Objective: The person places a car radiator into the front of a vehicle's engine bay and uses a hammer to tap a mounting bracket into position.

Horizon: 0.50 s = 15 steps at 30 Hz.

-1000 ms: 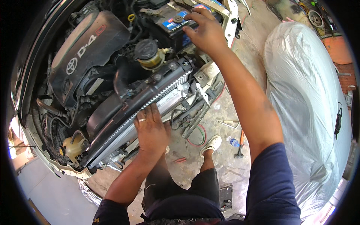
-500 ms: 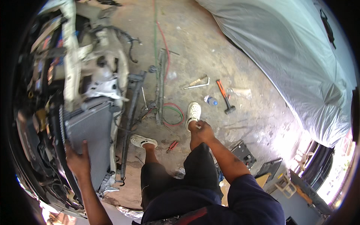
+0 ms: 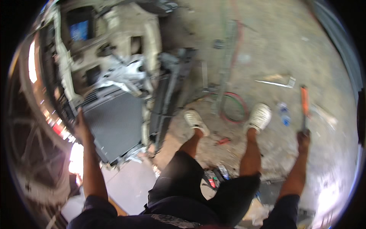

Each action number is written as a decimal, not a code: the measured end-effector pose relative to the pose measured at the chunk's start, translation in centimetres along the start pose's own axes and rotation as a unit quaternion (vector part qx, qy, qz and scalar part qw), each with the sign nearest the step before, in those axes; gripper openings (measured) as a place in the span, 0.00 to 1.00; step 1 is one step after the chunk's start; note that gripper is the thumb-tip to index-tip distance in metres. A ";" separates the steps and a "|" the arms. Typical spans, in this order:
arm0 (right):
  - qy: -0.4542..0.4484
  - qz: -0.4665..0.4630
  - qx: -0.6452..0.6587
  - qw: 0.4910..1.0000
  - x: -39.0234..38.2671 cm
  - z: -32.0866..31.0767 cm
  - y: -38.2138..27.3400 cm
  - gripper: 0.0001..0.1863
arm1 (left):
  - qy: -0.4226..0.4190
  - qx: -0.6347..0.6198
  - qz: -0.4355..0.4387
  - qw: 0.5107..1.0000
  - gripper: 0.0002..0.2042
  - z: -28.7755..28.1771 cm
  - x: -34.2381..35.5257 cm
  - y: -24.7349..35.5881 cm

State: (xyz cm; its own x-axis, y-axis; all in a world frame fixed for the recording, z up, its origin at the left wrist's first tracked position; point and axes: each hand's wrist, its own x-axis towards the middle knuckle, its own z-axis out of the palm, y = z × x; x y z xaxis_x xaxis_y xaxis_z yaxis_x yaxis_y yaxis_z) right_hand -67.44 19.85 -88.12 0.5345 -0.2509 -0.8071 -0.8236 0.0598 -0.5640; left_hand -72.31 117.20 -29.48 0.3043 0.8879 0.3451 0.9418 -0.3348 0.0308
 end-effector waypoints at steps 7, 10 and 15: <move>0.022 0.264 0.205 0.942 13.5 1.8 2.1 0.34 | 0.038 -0.074 -0.020 0.996 0.34 1.9 0.7 1.3; 0.058 0.088 0.201 0.974 16.0 3.9 5.0 0.31 | 0.083 -0.062 -0.036 0.994 0.41 2.3 0.9 1.7; 0.085 0.044 -0.070 0.993 19.5 -1.3 6.6 0.19 | 0.079 -0.087 -0.014 0.993 0.45 2.5 0.2 1.6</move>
State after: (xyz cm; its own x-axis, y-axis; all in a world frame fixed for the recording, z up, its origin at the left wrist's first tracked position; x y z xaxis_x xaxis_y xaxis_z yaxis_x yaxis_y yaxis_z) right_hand -62.67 14.07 -107.35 0.4299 -0.4103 -0.8042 -0.8900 -0.0429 -0.4539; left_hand -70.36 117.61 -31.76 0.2392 0.8419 0.4837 0.9067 -0.3719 0.1991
